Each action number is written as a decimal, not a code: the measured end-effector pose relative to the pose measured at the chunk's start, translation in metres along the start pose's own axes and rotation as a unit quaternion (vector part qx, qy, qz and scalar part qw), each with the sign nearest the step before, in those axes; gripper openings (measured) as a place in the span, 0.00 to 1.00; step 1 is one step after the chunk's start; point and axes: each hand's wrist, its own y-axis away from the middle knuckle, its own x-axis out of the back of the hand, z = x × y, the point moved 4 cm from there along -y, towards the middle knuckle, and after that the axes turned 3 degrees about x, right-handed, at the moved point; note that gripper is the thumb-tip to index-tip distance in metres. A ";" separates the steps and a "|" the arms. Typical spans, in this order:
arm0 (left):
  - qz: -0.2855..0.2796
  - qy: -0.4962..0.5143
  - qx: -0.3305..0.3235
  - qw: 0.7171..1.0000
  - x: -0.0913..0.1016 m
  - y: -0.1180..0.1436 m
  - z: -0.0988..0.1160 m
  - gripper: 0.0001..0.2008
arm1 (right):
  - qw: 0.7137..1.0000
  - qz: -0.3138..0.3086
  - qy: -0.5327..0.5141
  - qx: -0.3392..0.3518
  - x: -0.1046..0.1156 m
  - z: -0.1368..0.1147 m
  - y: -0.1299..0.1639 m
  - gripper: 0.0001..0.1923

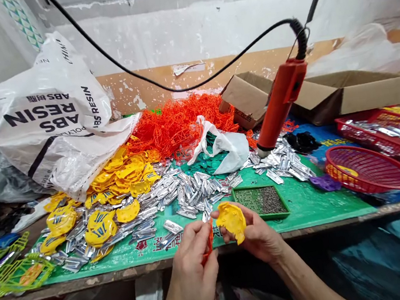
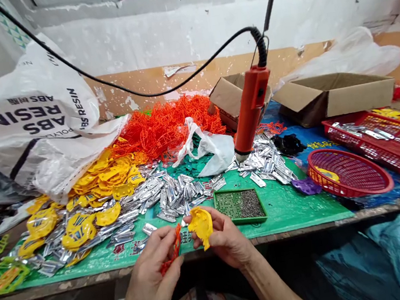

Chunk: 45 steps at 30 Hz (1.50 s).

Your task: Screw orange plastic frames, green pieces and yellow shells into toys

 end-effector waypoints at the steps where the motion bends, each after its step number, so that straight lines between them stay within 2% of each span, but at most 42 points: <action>1: 0.013 -0.040 -0.032 0.999 -0.002 0.001 0.001 0.21 | 1.000 0.004 0.006 0.010 0.000 0.000 0.002 0.38; 5: 0.026 -0.148 -0.108 0.983 -0.019 0.002 0.001 0.25 | 0.998 0.026 0.028 0.042 -0.001 0.003 0.008 0.41; 11: 0.001 -0.219 -0.137 0.966 -0.037 0.006 0.000 0.27 | 0.997 0.034 0.055 0.043 -0.001 0.002 0.012 0.41; 15: -0.001 -0.226 -0.142 0.964 -0.039 0.006 -0.002 0.27 | 0.997 0.028 0.051 0.047 -0.002 0.001 0.012 0.40; 22: 0.027 -0.274 -0.158 0.948 -0.046 0.010 -0.010 0.25 | 0.997 0.031 0.062 0.044 -0.002 0.008 0.013 0.40; 27: 0.018 -0.290 -0.157 0.944 -0.047 0.012 -0.009 0.23 | 0.995 0.049 0.077 0.045 0.002 0.012 0.015 0.40; 37: 0.005 -0.309 -0.158 0.938 -0.048 0.013 -0.011 0.25 | 0.994 0.062 0.070 0.050 0.002 0.014 0.015 0.40; 45: 0.046 -0.333 -0.179 0.925 -0.049 0.011 -0.014 0.20 | 0.994 0.063 0.069 0.048 0.003 0.015 0.013 0.39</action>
